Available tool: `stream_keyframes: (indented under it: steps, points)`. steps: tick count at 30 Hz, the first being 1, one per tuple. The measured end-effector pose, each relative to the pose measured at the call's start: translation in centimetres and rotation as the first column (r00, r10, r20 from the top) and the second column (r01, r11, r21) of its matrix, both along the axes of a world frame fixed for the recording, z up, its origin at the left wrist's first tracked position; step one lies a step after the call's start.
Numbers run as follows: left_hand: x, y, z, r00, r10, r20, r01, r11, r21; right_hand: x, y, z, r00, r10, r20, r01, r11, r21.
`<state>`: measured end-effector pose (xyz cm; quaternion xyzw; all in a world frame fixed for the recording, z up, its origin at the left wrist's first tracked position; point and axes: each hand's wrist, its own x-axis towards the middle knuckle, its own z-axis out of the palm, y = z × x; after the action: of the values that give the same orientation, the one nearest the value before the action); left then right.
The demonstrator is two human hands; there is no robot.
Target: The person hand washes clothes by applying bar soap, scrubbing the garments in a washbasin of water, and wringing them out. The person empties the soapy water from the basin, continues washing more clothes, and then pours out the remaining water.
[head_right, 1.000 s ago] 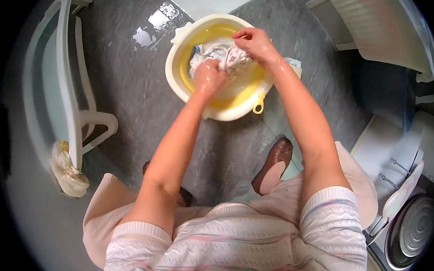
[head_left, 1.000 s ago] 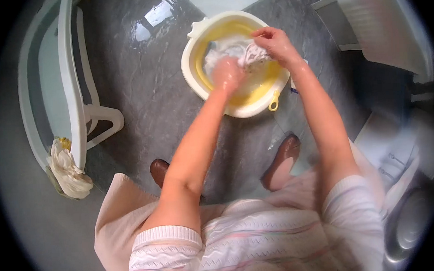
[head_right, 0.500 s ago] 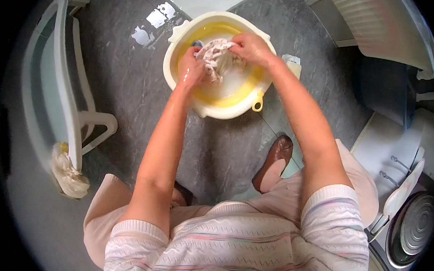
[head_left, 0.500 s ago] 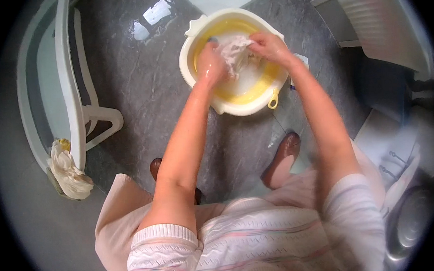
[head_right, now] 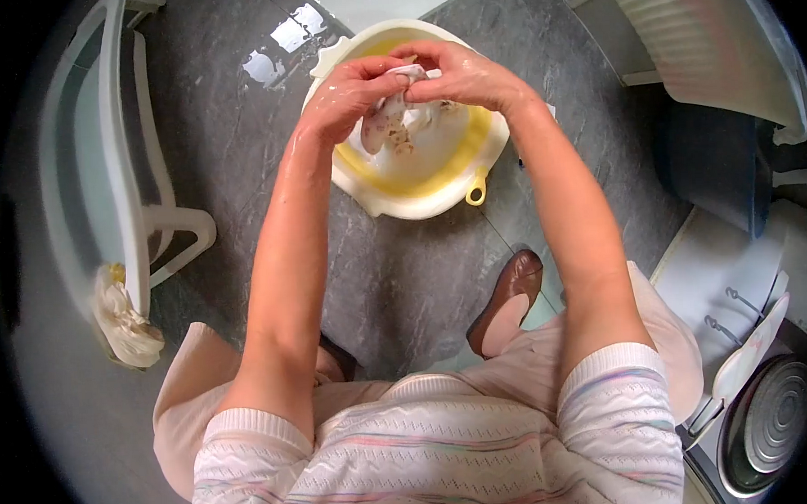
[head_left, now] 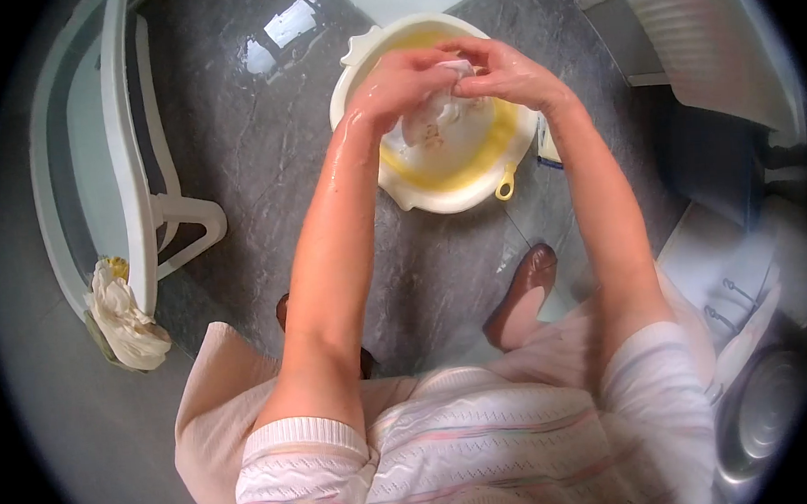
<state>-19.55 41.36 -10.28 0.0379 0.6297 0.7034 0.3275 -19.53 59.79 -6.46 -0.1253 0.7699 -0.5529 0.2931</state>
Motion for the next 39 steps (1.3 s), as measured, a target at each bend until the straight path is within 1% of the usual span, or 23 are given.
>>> stream_keyframes:
  steps: [2, 3, 4, 6, 7, 8, 10, 13, 16, 17, 18, 20, 21, 24, 25, 28, 29, 30, 31, 33, 35, 37, 39]
  points:
    - [-0.3, -0.4, 0.5, 0.999, 0.021, -0.038, -0.022, 1.0, -0.017, -0.7, 0.4, -0.8, 0.995, -0.013, 0.097, 0.011, 1.0, 0.019]
    - [-0.4, -1.1, 0.0, 0.999, 0.027, -0.03, -0.026, 0.999, 0.047, -0.9, 0.7, -0.6, 0.988, -0.03, 0.152, 0.027, 0.999, 0.021]
    - [-0.6, -1.9, -0.5, 0.999, -0.018, -0.029, 0.018, 1.0, -0.008, -1.0, 0.9, -0.6, 0.977, -0.047, 0.208, 0.043, 0.999, 0.023]
    - [-1.0, -2.8, -1.5, 0.994, -0.111, -0.017, 0.108, 0.987, -0.117, -1.1, 1.3, -0.3, 0.983, -0.113, 0.142, 0.12, 0.992, -0.038]
    - [-0.9, -2.9, -1.9, 0.998, -0.053, -0.017, 0.052, 0.998, -0.043, -1.1, 1.3, -0.3, 0.983, -0.149, 0.111, 0.157, 0.985, -0.071]
    - [-0.9, -2.8, -2.3, 1.0, 0.0, -0.007, 0.0, 1.0, -0.015, -1.0, 1.3, -0.4, 0.985, -0.148, 0.084, 0.153, 0.986, -0.063]
    - [-0.8, -2.4, -1.4, 0.995, 0.103, 0.014, -0.103, 0.994, 0.042, -0.8, 1.0, -0.5, 0.989, -0.146, 0.026, 0.147, 0.988, -0.047]
    - [-0.7, -1.5, 0.4, 0.996, 0.051, -0.075, -0.053, 0.998, -0.02, -0.1, -0.5, 0.6, 0.998, -0.067, 0.018, 0.069, 0.993, -0.098]
    - [-1.0, -0.9, 1.6, 0.988, 0.06, -0.142, -0.048, 0.995, 0.086, -0.8, -0.8, 1.5, 0.999, 0.031, 0.003, -0.032, 0.998, 0.062]
    - [-1.1, -1.1, 1.6, 0.981, 0.107, -0.164, -0.084, 0.987, 0.136, -0.8, -0.7, 2.1, 1.0, 0.018, 0.012, -0.018, 1.0, 0.015]
    - [-1.2, -1.1, 1.5, 0.979, 0.179, -0.096, -0.152, 0.959, 0.238, -0.6, -1.1, 3.3, 0.999, 0.004, 0.043, -0.003, 0.999, -0.039]
    - [-1.3, -1.1, 1.3, 0.953, 0.295, 0.06, -0.293, 0.86, 0.419, 0.0, -2.0, 5.1, 0.994, -0.02, 0.106, 0.035, 0.989, -0.144]
    - [-1.3, -1.2, 1.0, 0.967, 0.246, 0.06, -0.241, 0.82, 0.519, -0.3, -1.9, 5.2, 0.994, 0.017, 0.108, 0.006, 0.978, -0.207]
    - [-0.2, 0.2, 0.3, 0.946, 0.137, 0.293, -0.304, 0.686, 0.662, -0.3, -2.1, 6.0, 0.983, -0.002, 0.186, 0.076, 0.916, -0.393]
    - [-0.1, 0.8, -0.3, 0.943, 0.129, 0.306, -0.304, 0.704, 0.642, -0.6, -1.6, 5.5, 0.986, 0.005, 0.166, 0.063, 0.915, -0.398]
    - [0.9, 0.9, -1.8, 0.918, -0.223, 0.327, -0.158, 0.552, 0.819, -1.6, 0.6, 3.3, 0.986, -0.137, 0.092, 0.152, 0.97, -0.188]
    - [1.2, 1.0, -2.5, 0.911, -0.256, 0.323, -0.15, 0.524, 0.838, -1.9, 1.9, 2.1, 0.956, -0.293, 0.005, 0.293, 0.955, -0.05]
    - [1.5, 1.1, -3.3, 0.893, -0.245, 0.379, -0.204, 0.529, 0.824, -1.8, 3.3, 1.2, 0.897, -0.436, -0.064, 0.44, 0.897, 0.052]
    - [1.8, 1.2, -4.1, 0.87, -0.236, 0.433, -0.257, 0.533, 0.806, -1.6, 5.1, 0.1, 0.814, -0.561, -0.148, 0.579, 0.803, 0.142]
    - [2.1, 1.3, -5.5, 0.824, -0.208, 0.527, -0.343, 0.558, 0.756, -1.2, 11.9, -5.7, 0.699, -0.597, -0.394, 0.712, 0.63, 0.31]
    - [2.1, 1.4, -5.8, 0.818, -0.153, 0.554, -0.366, 0.606, 0.707, 2.0, 16.0, -9.3, 0.686, -0.552, -0.473, 0.706, 0.35, 0.616]
    - [2.2, 1.7, -5.6, 0.799, -0.126, 0.588, -0.397, 0.624, 0.673, 5.5, 15.9, -10.1, 0.751, -0.538, -0.384, 0.564, 0.219, 0.796]
    - [2.2, 2.1, -5.4, 0.808, -0.131, 0.575, -0.384, 0.622, 0.682, 7.9, 14.8, -11.2, 0.749, -0.547, -0.374, 0.534, 0.165, 0.829]
